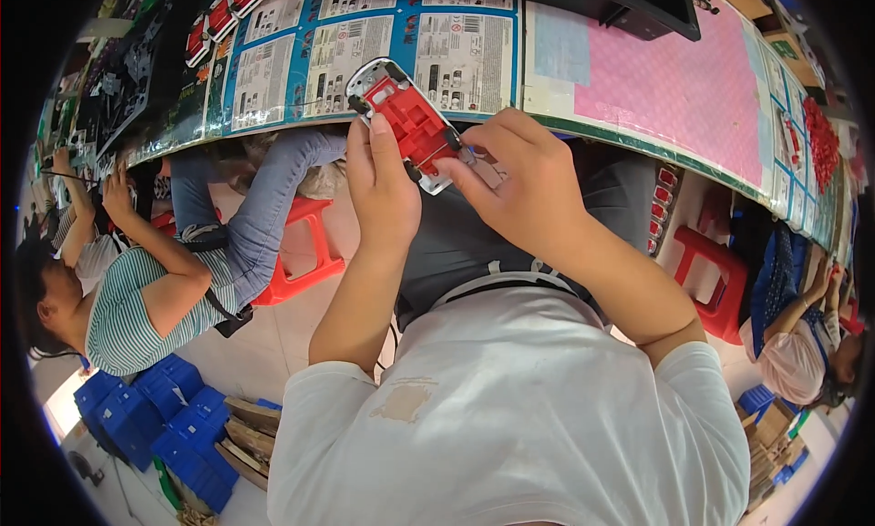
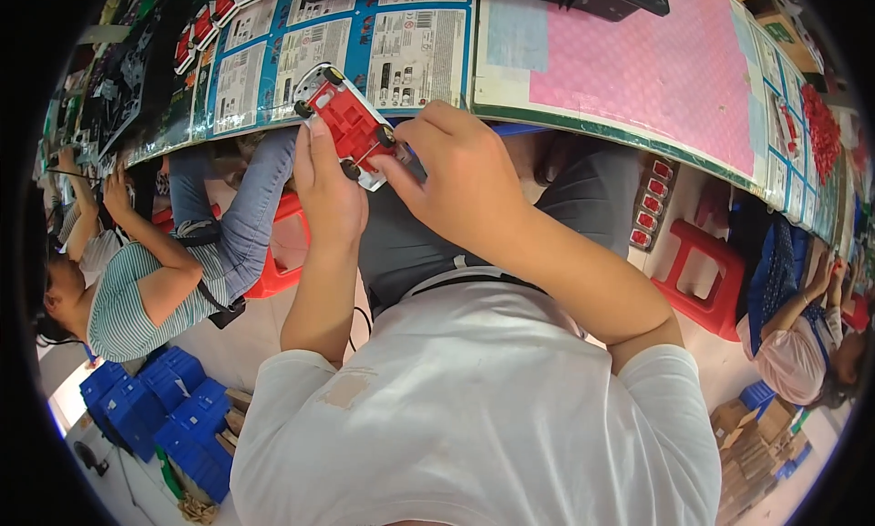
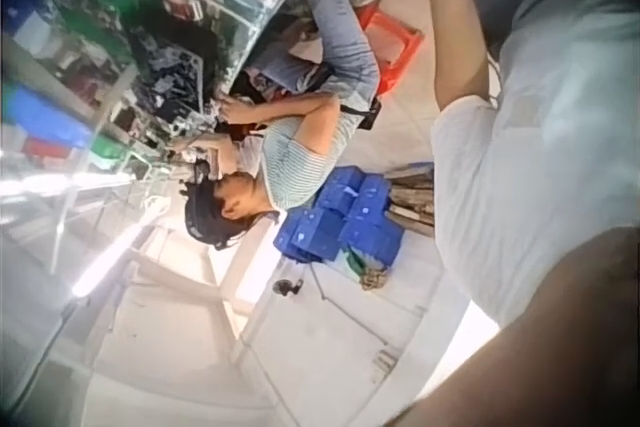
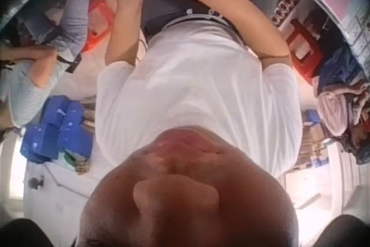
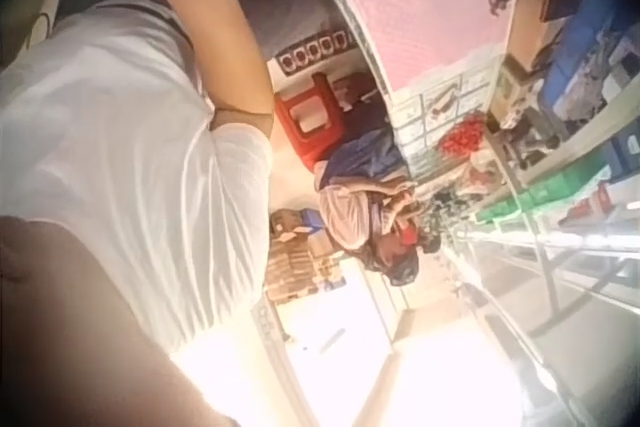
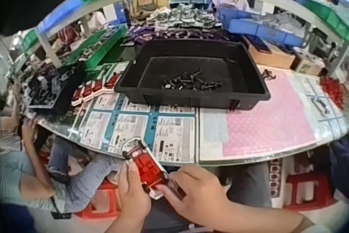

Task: The person assembles toy cars by pressing wheels onto toy car bodies by hand and placing the assembled cars into slots on a tray.

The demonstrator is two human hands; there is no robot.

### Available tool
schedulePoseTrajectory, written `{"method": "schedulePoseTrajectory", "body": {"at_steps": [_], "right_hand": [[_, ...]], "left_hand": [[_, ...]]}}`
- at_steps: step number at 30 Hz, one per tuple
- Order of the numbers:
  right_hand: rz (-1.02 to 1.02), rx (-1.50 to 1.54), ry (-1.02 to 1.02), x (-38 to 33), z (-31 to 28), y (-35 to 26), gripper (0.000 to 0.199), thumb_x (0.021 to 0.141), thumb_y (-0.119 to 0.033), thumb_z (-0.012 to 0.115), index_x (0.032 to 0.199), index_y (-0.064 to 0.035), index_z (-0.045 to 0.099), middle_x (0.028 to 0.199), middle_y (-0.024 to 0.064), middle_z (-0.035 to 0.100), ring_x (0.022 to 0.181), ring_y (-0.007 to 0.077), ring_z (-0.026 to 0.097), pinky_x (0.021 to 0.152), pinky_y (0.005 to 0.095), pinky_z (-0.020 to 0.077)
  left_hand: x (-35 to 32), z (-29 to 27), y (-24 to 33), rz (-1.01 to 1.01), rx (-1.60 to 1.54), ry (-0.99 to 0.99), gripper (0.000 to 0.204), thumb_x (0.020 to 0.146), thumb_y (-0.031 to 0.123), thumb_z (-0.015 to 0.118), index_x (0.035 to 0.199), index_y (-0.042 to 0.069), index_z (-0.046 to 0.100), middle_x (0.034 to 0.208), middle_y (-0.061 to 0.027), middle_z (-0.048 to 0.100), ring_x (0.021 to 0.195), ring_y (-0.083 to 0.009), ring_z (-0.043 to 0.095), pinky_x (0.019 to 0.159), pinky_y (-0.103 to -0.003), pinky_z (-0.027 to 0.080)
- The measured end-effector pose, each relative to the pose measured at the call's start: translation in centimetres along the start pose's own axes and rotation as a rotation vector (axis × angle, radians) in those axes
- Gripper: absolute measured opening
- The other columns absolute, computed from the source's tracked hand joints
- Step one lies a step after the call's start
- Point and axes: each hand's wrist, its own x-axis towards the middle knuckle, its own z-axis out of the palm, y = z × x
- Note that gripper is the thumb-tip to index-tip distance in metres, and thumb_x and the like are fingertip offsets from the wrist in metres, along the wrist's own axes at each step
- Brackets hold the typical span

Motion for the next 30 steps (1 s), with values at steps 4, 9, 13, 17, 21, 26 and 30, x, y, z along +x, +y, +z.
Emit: {"method": "schedulePoseTrajectory", "body": {"at_steps": [4, 9, 13, 17, 21, 26, 30], "right_hand": [[0.087, 0.048, 0.01, -1.1, -0.3, -0.5, 0.018, 0.075, -0.008, 0.079, 0.084, 0.0011, 0.066, 0.077, 0.0126, 0.06, 0.068, 0.0313, 0.061, 0.061, 0.0395, 0.05], [0.012, 0.008, 0.007, -2.2, -0.7, -0.2, 0.01, 0.078, -0.003, 0.074, 0.081, 0.0015, 0.065, 0.074, 0.0125, 0.057, 0.067, 0.0326, 0.059, 0.06, 0.0414, 0.0488], [0.047, 0.013, -0.052, -2.7, -1.2, -0.2, 0.011, 0.077, -0.003, 0.074, 0.081, 0.0011, 0.065, 0.075, 0.0127, 0.058, 0.067, 0.032, 0.059, 0.058, 0.0409, 0.0488], [0.077, 0.078, -0.004, -3.1, -1.3, -0.3, 0.016, 0.078, -0.007, 0.078, 0.085, 0.0017, 0.067, 0.077, 0.0117, 0.06, 0.059, 0.0271, 0.059, 0.053, 0.0362, 0.0481], [0.152, 0.135, 0.006, -2.9, -1.7, -1.0, 0.016, 0.079, -0.007, 0.079, 0.088, 0.0016, 0.069, 0.077, 0.0114, 0.064, 0.063, 0.0227, 0.062, 0.056, 0.029, 0.0488], [0.044, 0.041, 0.012, -3.3, -1.0, -0.3, 0.016, 0.08, -0.008, 0.078, 0.086, 0.0022, 0.068, 0.076, 0.0109, 0.06, 0.056, 0.0252, 0.058, 0.051, 0.0353, 0.0472], [0.025, -0.012, -0.025, -3.2, -0.9, -0.1, 0.013, 0.082, -0.008, 0.076, 0.085, 0.0023, 0.068, 0.074, 0.0118, 0.06, 0.057, 0.0277, 0.058, 0.052, 0.0373, 0.0465]], "left_hand": [[-1.2, 0.6, 0.4, 0.103, 0.166, -0.027, 0.032, 0.108, 0.026, 0.04, 0.121, -0.001, 0.051, 0.104, -0.0073, 0.063, 0.089, -0.0089, 0.059, 0.082, -0.026, 0.049], [-2.0, 0.8, -0.1, 0.092, 0.21, -0.028, 0.03, 0.108, 0.025, 0.041, 0.12, 0.0, 0.053, 0.105, -0.0072, 0.063, 0.09, -0.0098, 0.058, 0.083, -0.026, 0.048], [-2.5, 0.7, -0.5, 0.029, 0.215, -0.027, 0.031, 0.108, 0.026, 0.04, 0.119, 0.001, 0.053, 0.105, -0.0075, 0.064, 0.09, -0.0098, 0.059, 0.082, -0.026, 0.048], [-2.6, 0.9, -0.5, 0.003, 0.118, -0.013, 0.032, 0.108, 0.027, 0.039, 0.118, 0.0, 0.053, 0.104, -0.0076, 0.064, 0.089, -0.0099, 0.06, 0.081, -0.026, 0.049], [-2.7, 0.8, -0.4, 0.022, 0.093, -0.028, 0.033, 0.108, 0.028, 0.039, 0.118, 0.0, 0.053, 0.104, -0.0079, 0.065, 0.09, -0.0103, 0.061, 0.081, -0.026, 0.05], [-2.9, 0.9, -0.6, 0.027, 0.137, -0.023, 0.033, 0.108, 0.028, 0.039, 0.119, 0.0, 0.052, 0.104, -0.0086, 0.065, 0.091, -0.011, 0.062, 0.081, -0.027, 0.051], [-2.8, 0.9, -1.1, 0.034, 0.17, -0.014, 0.033, 0.108, 0.028, 0.039, 0.118, 0.0, 0.053, 0.104, -0.0089, 0.065, 0.09, -0.0113, 0.063, 0.081, -0.027, 0.051]]}}
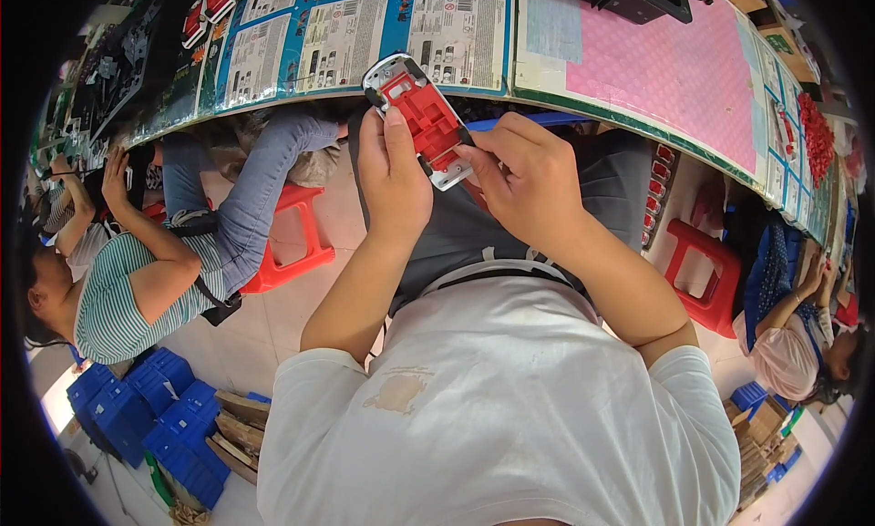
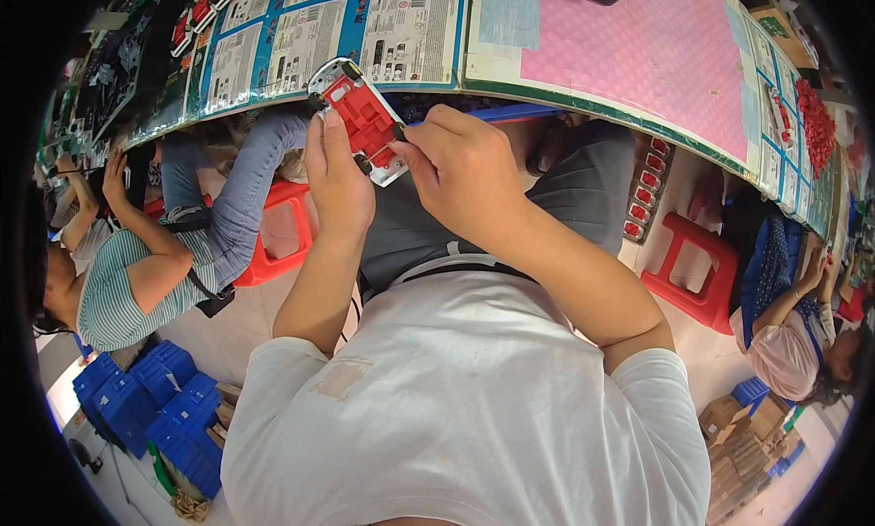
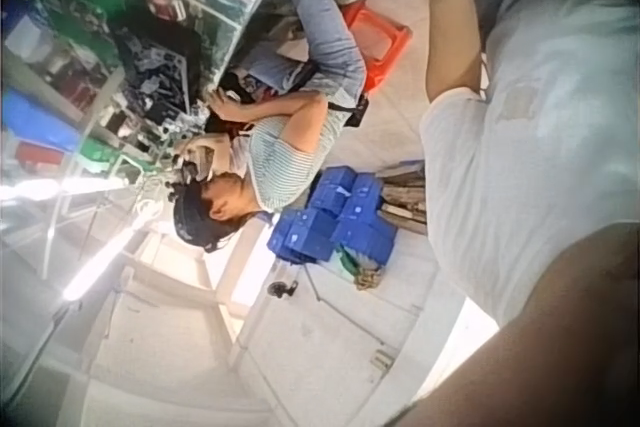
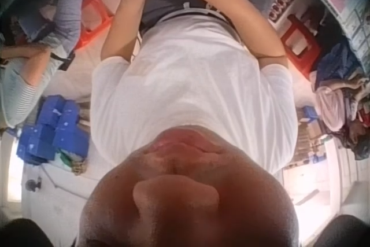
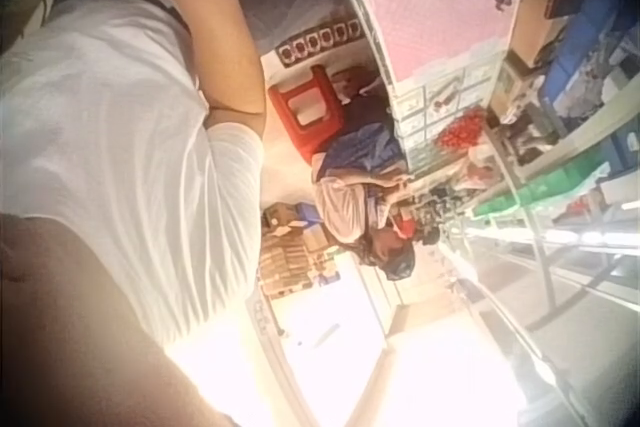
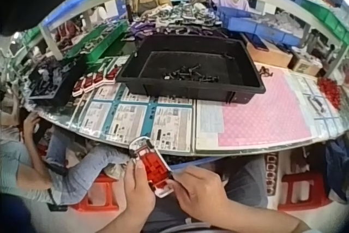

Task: The person assembles toy cars by pressing wheels onto toy car bodies by hand and placing the assembled cars into slots on a tray.

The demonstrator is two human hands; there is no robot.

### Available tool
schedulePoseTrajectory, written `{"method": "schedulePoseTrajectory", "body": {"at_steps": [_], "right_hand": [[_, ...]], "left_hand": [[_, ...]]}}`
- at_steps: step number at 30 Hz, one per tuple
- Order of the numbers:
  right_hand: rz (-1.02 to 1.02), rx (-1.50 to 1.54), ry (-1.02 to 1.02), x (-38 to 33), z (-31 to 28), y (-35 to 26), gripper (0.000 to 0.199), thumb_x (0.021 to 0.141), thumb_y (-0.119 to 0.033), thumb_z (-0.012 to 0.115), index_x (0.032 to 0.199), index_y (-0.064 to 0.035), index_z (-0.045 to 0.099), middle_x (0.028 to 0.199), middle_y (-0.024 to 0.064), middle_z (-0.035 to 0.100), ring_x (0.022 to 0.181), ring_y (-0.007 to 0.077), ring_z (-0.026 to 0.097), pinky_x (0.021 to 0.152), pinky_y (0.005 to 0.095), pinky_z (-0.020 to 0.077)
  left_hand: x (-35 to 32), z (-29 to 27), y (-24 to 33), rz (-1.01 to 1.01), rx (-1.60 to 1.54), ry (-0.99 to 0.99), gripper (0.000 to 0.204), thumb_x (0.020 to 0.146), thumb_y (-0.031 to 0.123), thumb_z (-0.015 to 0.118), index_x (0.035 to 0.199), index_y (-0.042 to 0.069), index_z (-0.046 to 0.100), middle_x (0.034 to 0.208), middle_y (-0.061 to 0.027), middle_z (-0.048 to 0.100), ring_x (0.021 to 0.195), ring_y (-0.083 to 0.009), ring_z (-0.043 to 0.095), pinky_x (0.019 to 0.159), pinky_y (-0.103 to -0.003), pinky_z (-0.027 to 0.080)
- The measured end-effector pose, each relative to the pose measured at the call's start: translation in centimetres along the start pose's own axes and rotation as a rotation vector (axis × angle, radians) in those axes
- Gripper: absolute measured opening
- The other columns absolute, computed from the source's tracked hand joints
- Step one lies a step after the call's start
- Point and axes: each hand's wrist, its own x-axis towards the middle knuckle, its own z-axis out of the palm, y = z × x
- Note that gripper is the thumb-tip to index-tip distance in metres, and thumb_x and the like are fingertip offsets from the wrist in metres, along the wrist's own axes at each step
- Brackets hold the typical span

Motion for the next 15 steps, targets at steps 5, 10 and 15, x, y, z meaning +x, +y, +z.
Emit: {"method": "schedulePoseTrajectory", "body": {"at_steps": [5, 10, 15], "right_hand": [[0.163, 0.143, -0.069, 0.1, -0.4, -0.1, 0.021, 0.081, -0.01, 0.08, 0.094, 0.0021, 0.07, 0.076, 0.0083, 0.061, 0.06, 0.0163, 0.058, 0.054, 0.0267, 0.0471], [0.137, 0.268, -0.089, 0.2, -0.7, 0.8, 0.032, 0.08, -0.016, 0.082, 0.102, 0.0026, 0.067, 0.083, 0.0099, 0.061, 0.058, 0.0158, 0.058, 0.054, 0.0276, 0.0478], [0.132, 0.238, -0.063, 0.2, -0.1, 1.4, 0.032, 0.08, -0.014, 0.081, 0.103, 0.0025, 0.067, 0.083, 0.0094, 0.06, 0.059, 0.0156, 0.058, 0.055, 0.0269, 0.0479]], "left_hand": [[0.3, -0.7, -0.6, -0.039, -0.037, 0.009, 0.034, 0.108, 0.029, 0.039, 0.119, 0.0, 0.053, 0.105, -0.0091, 0.065, 0.091, -0.0115, 0.063, 0.082, -0.027, 0.05], [0.9, -0.7, 0.2, -0.148, -0.308, -0.026, 0.033, 0.108, 0.028, 0.041, 0.121, 0.0, 0.054, 0.109, -0.0091, 0.065, 0.096, -0.0134, 0.063, 0.086, -0.03, 0.05], [1.1, -0.9, 0.7, -0.203, -0.42, -0.173, 0.038, 0.106, 0.029, 0.044, 0.13, 0.001, 0.051, 0.118, -0.012, 0.064, 0.104, -0.0196, 0.065, 0.093, -0.037, 0.051]]}}
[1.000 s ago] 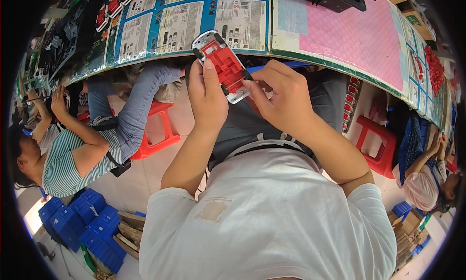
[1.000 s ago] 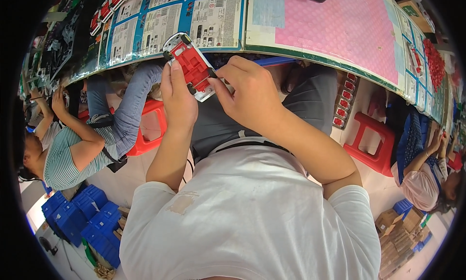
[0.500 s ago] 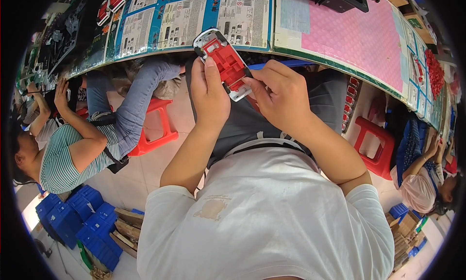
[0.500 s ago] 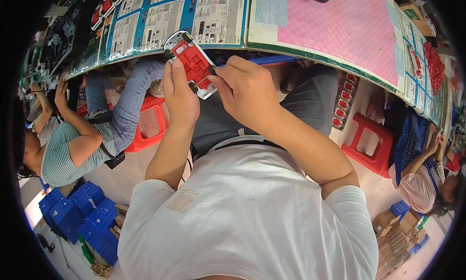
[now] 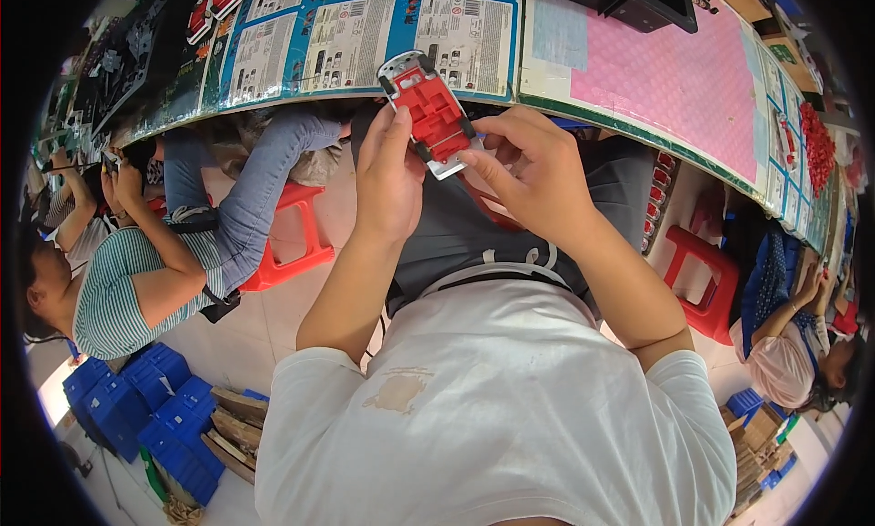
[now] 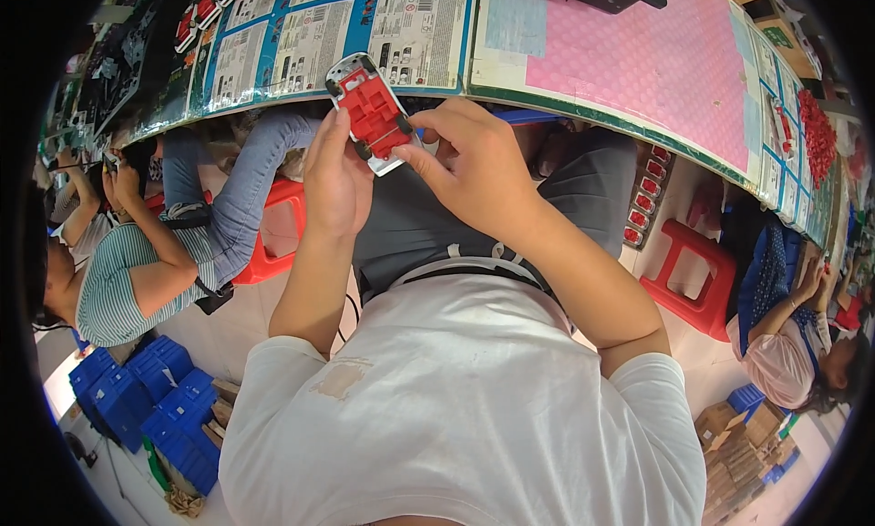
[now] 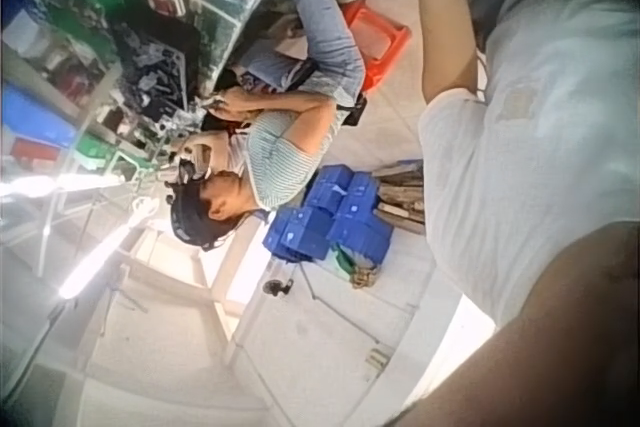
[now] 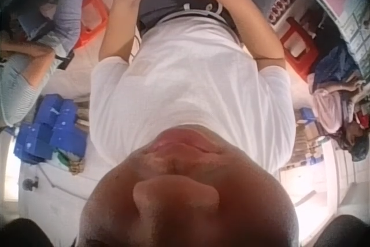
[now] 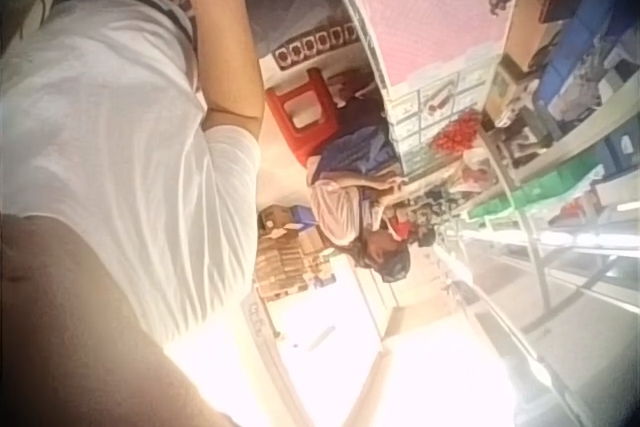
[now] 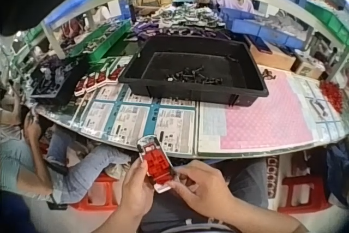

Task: The person assembles toy cars by pressing wheels onto toy car bodies by hand and placing the assembled cars into slots on a tray.

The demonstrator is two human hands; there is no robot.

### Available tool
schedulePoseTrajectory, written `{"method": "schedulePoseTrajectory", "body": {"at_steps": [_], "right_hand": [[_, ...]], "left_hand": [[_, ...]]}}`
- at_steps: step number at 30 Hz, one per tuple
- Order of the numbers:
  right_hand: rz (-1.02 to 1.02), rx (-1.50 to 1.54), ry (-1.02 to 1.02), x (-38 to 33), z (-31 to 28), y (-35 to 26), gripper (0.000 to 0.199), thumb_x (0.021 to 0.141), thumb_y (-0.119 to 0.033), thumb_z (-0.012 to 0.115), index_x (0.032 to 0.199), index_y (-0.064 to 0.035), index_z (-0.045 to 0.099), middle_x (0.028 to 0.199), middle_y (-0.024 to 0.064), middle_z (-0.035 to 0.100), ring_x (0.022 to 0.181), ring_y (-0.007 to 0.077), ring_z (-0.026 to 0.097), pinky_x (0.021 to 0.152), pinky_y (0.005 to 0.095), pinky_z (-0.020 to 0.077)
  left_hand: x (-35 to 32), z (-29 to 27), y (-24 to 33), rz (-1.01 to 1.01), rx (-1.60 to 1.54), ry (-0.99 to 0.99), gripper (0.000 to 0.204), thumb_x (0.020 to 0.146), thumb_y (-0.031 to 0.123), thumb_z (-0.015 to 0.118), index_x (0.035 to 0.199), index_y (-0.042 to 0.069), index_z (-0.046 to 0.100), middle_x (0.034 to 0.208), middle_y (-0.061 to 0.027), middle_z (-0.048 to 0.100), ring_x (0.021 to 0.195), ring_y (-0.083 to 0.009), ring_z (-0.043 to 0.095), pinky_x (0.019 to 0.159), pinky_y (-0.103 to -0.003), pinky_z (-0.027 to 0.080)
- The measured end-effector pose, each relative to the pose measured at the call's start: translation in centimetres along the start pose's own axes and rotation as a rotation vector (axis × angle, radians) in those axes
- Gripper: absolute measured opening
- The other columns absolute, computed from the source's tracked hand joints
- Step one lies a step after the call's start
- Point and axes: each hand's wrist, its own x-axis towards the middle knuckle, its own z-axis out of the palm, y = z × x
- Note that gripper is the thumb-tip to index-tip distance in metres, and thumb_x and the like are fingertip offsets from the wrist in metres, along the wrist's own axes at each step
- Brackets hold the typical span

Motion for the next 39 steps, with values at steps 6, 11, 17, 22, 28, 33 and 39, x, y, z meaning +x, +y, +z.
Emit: {"method": "schedulePoseTrajectory", "body": {"at_steps": [6, 11, 17, 22, 28, 33, 39], "right_hand": [[-0.097, -0.129, -0.034, 0.9, -2.4, 0.7, 0.028, 0.08, -0.014, 0.079, 0.1, 0.0013, 0.068, 0.084, 0.0143, 0.064, 0.063, 0.0249, 0.063, 0.058, 0.0334, 0.0509], [-0.06, -0.619, 0.331, 2.6, -13.5, 8.0, 0.01, 0.086, -0.005, 0.071, 0.092, 0.0019, 0.07, 0.082, 0.0157, 0.068, 0.07, 0.0256, 0.068, 0.066, 0.033, 0.0535], [0.222, -0.442, 0.646, 0.0, -17.9, 14.5, 0.016, 0.094, -0.012, 0.063, 0.098, 0.0013, 0.07, 0.085, 0.0098, 0.07, 0.073, 0.0122, 0.063, 0.068, 0.0278, 0.0505], [0.113, -0.803, 0.455, 1.4, -15.7, 12.2, 0.01, 0.09, -0.01, 0.066, 0.092, -0.0009, 0.07, 0.082, 0.0113, 0.066, 0.065, 0.0205, 0.063, 0.063, 0.0318, 0.0497], [0.066, -0.787, 0.454, 2.3, -15.6, 12.1, 0.009, 0.09, -0.01, 0.066, 0.09, -0.0017, 0.07, 0.08, 0.0112, 0.064, 0.066, 0.024, 0.063, 0.062, 0.0333, 0.0494], [0.093, -0.838, 0.453, 1.8, -16.2, 12.6, 0.011, 0.09, -0.011, 0.065, 0.09, -0.0014, 0.069, 0.081, 0.012, 0.065, 0.067, 0.0248, 0.064, 0.062, 0.0348, 0.0504], [0.125, -0.843, 0.431, 1.8, -16.0, 12.3, 0.011, 0.09, -0.012, 0.065, 0.092, -0.0018, 0.069, 0.082, 0.0118, 0.066, 0.067, 0.0246, 0.064, 0.063, 0.0354, 0.0506]], "left_hand": [[0.3, -1.3, 0.5, -0.009, -0.046, 0.011, 0.036, 0.106, 0.022, 0.045, 0.132, -0.001, 0.051, 0.124, -0.0121, 0.063, 0.111, -0.0193, 0.062, 0.097, -0.036, 0.049], [3.3, -5.9, 5.0, 0.144, 0.063, 0.131, 0.036, 0.106, 0.019, 0.045, 0.134, -0.004, 0.049, 0.121, -0.0123, 0.063, 0.107, -0.0182, 0.064, 0.094, -0.035, 0.052], [11.2, -14.5, 10.8, 0.241, 0.287, 0.348, 0.036, 0.104, 0.018, 0.049, 0.127, -0.008, 0.055, 0.113, -0.0139, 0.066, 0.099, -0.0194, 0.066, 0.089, -0.031, 0.053], [18.1, -24.6, 14.4, 0.261, 0.449, 0.614, 0.034, 0.101, 0.02, 0.052, 0.121, -0.005, 0.063, 0.094, -0.0069, 0.069, 0.069, -0.0137, 0.06, 0.058, -0.027, 0.045], [19.6, -29.1, 18.9, 0.266, 0.786, 0.736, 0.034, 0.096, 0.024, 0.056, 0.109, -0.005, 0.07, 0.099, -0.0145, 0.071, 0.09, -0.0217, 0.065, 0.08, -0.032, 0.049], [17.2, -25.2, 18.8, 0.336, 1.567, 0.877, 0.046, 0.098, 0.037, 0.05, 0.102, -0.003, 0.071, 0.093, -0.0238, 0.071, 0.091, -0.037, 0.067, 0.084, -0.043, 0.05], [10.7, -16.0, 12.6, 0.911, 1.665, 0.742, 0.043, 0.092, 0.033, 0.061, 0.117, -0.002, 0.062, 0.109, -0.023, 0.057, 0.104, -0.0419, 0.055, 0.091, -0.053, 0.042]]}}
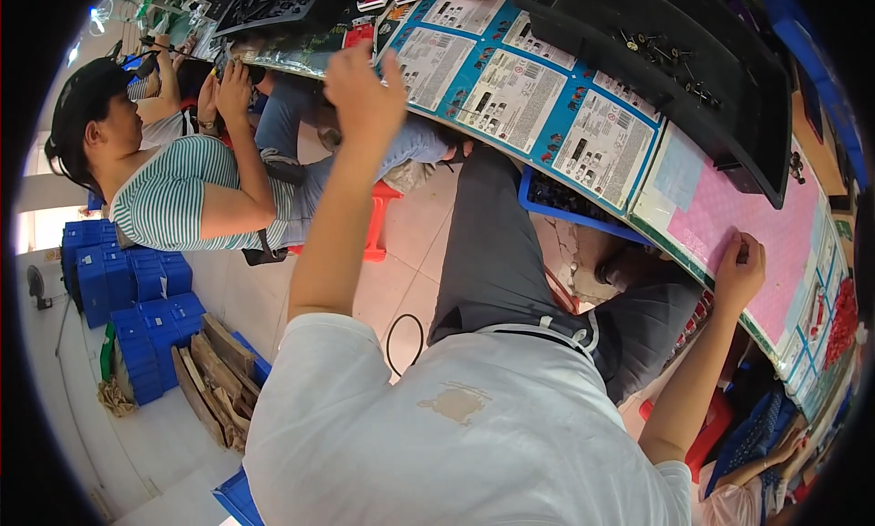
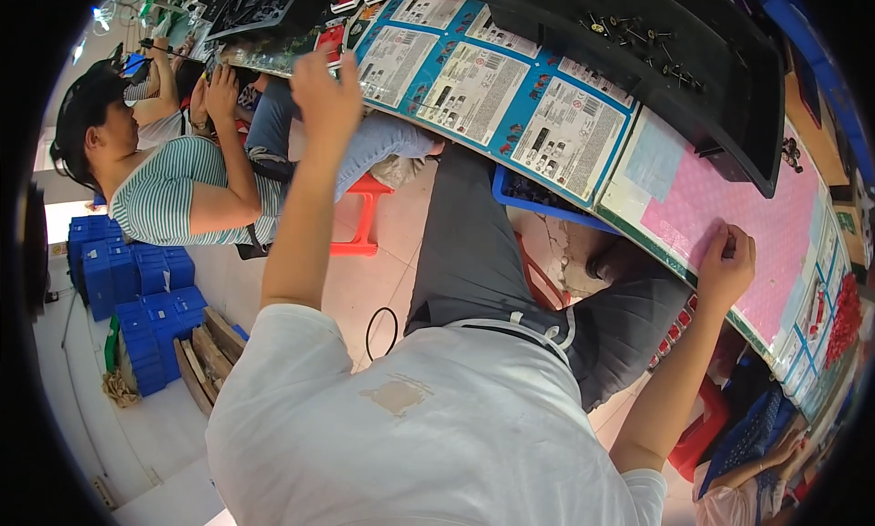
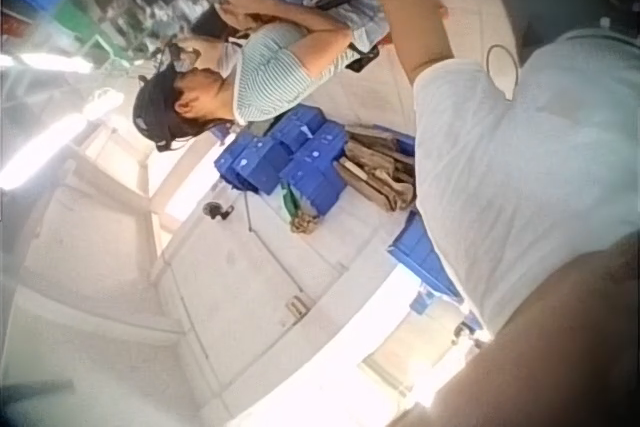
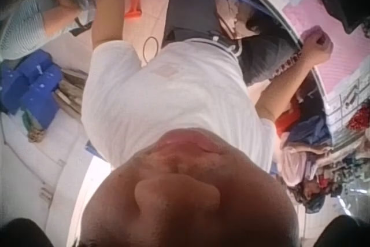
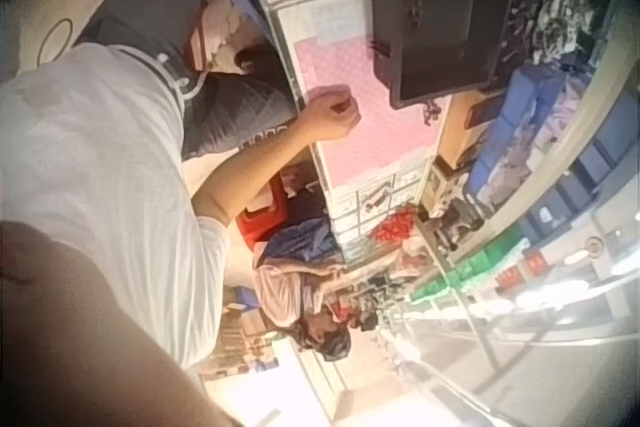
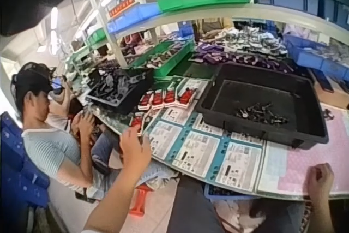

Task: The person assembles toy cars by pressing wheels onto toy car bodies by hand and placing the assembled cars into slots on a tray.

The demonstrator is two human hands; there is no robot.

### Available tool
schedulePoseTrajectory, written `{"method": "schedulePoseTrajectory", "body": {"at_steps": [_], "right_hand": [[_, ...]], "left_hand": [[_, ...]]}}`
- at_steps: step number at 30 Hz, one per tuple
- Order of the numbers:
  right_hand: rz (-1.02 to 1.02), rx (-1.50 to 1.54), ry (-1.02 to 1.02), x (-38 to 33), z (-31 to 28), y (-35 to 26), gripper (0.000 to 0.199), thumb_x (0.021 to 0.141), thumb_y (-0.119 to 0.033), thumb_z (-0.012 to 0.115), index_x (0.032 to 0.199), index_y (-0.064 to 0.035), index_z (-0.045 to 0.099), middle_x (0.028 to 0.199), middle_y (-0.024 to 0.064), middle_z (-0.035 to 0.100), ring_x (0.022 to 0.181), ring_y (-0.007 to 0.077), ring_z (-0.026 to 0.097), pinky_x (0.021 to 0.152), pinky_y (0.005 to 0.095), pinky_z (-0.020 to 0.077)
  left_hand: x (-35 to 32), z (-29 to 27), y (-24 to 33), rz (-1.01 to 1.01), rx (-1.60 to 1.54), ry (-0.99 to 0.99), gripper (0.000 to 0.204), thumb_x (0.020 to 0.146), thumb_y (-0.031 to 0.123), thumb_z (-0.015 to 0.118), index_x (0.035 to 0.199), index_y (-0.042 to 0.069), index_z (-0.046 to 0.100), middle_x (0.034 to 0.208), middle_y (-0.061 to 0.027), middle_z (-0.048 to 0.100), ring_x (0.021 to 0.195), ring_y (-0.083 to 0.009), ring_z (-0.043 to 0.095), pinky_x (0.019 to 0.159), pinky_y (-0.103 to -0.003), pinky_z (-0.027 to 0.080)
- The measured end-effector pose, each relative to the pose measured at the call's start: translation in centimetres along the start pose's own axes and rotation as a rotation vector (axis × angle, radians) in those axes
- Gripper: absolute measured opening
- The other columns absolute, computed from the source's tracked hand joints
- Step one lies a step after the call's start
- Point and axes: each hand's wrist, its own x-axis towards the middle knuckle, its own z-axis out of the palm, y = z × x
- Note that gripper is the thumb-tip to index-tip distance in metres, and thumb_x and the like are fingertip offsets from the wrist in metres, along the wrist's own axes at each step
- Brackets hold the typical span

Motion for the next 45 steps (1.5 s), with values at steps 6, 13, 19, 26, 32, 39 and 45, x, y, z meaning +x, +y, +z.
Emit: {"method": "schedulePoseTrajectory", "body": {"at_steps": [6, 13, 19, 26, 32, 39, 45], "right_hand": [[-0.053, 0.05, 0.061, -0.3, -0.3, 0.7, 0.01, 0.088, -0.011, 0.065, 0.091, -0.0013, 0.069, 0.08, 0.014, 0.064, 0.07, 0.0288, 0.062, 0.063, 0.0372, 0.0489], [-0.01, 0.228, 0.058, -0.3, -0.1, 0.9, 0.009, 0.084, -0.006, 0.067, 0.088, 0.0014, 0.067, 0.081, 0.0151, 0.064, 0.068, 0.0274, 0.063, 0.064, 0.0353, 0.0502], [0.064, 0.55, -0.077, -1.3, -3.4, 2.0, 0.017, 0.082, -0.006, 0.067, 0.097, 0.0012, 0.067, 0.089, 0.0152, 0.062, 0.074, 0.0297, 0.062, 0.067, 0.0369, 0.0506], [-0.014, -0.229, 0.255, 2.1, -10.3, 24.5, 0.046, 0.086, -0.018, 0.073, 0.125, 0.0003, 0.057, 0.123, 0.0213, 0.062, 0.115, 0.0374, 0.058, 0.101, 0.0429, 0.0446], [0.103, -0.517, 0.131, 4.5, -16.6, 49.2, 0.063, 0.087, -0.039, 0.073, 0.13, 0.0043, 0.056, 0.118, 0.025, 0.065, 0.107, 0.0372, 0.064, 0.092, 0.0431, 0.049], [0.33, -0.24, -0.137, 6.2, -12.4, 31.9, 0.064, 0.091, -0.046, 0.068, 0.128, 0.0053, 0.059, 0.121, 0.0222, 0.066, 0.112, 0.0328, 0.064, 0.096, 0.0374, 0.0482], [0.102, 0.551, -0.333, 0.4, -11.1, 2.8, 0.052, 0.089, -0.012, 0.07, 0.136, 0.0024, 0.052, 0.133, 0.0118, 0.058, 0.117, 0.0233, 0.056, 0.102, 0.0362, 0.0436]], "left_hand": [[-6.6, 0.0, 14.2, 0.026, -0.579, -0.38, 0.027, 0.09, 0.016, 0.065, 0.109, -0.002, 0.061, 0.095, -0.0191, 0.056, 0.088, -0.0362, 0.057, 0.079, -0.042, 0.047], [-7.9, 3.3, 23.1, 0.229, -0.606, -0.596, 0.02, 0.089, 0.018, 0.065, 0.103, 0.004, 0.062, 0.087, -0.0131, 0.059, 0.077, -0.0312, 0.061, 0.067, -0.041, 0.049], [-9.6, 4.3, 25.4, 0.268, -0.391, -0.395, 0.013, 0.088, 0.014, 0.062, 0.097, 0.005, 0.065, 0.084, -0.0106, 0.062, 0.074, -0.0305, 0.064, 0.064, -0.041, 0.05], [-9.1, 3.6, 25.3, 0.269, -0.342, -0.388, 0.008, 0.087, 0.013, 0.062, 0.093, 0.008, 0.062, 0.08, -0.0088, 0.059, 0.074, -0.0315, 0.061, 0.063, -0.043, 0.047], [-9.6, 5.1, 25.4, 0.29, -0.372, -0.362, 0.013, 0.083, 0.012, 0.064, 0.095, 0.008, 0.063, 0.088, -0.0124, 0.062, 0.078, -0.034, 0.064, 0.065, -0.044, 0.05], [-10.5, 3.0, 24.7, 0.245, -0.582, -0.377, 0.017, 0.082, 0.015, 0.068, 0.096, 0.005, 0.064, 0.086, -0.0118, 0.06, 0.076, -0.0332, 0.062, 0.065, -0.042, 0.051], [-13.9, -2.4, 33.0, -0.298, -1.567, -1.077, 0.053, 0.088, 0.023, 0.075, 0.129, 0.004, 0.048, 0.102, -0.0102, 0.064, 0.066, -0.0117, 0.062, 0.056, -0.028, 0.05]]}}
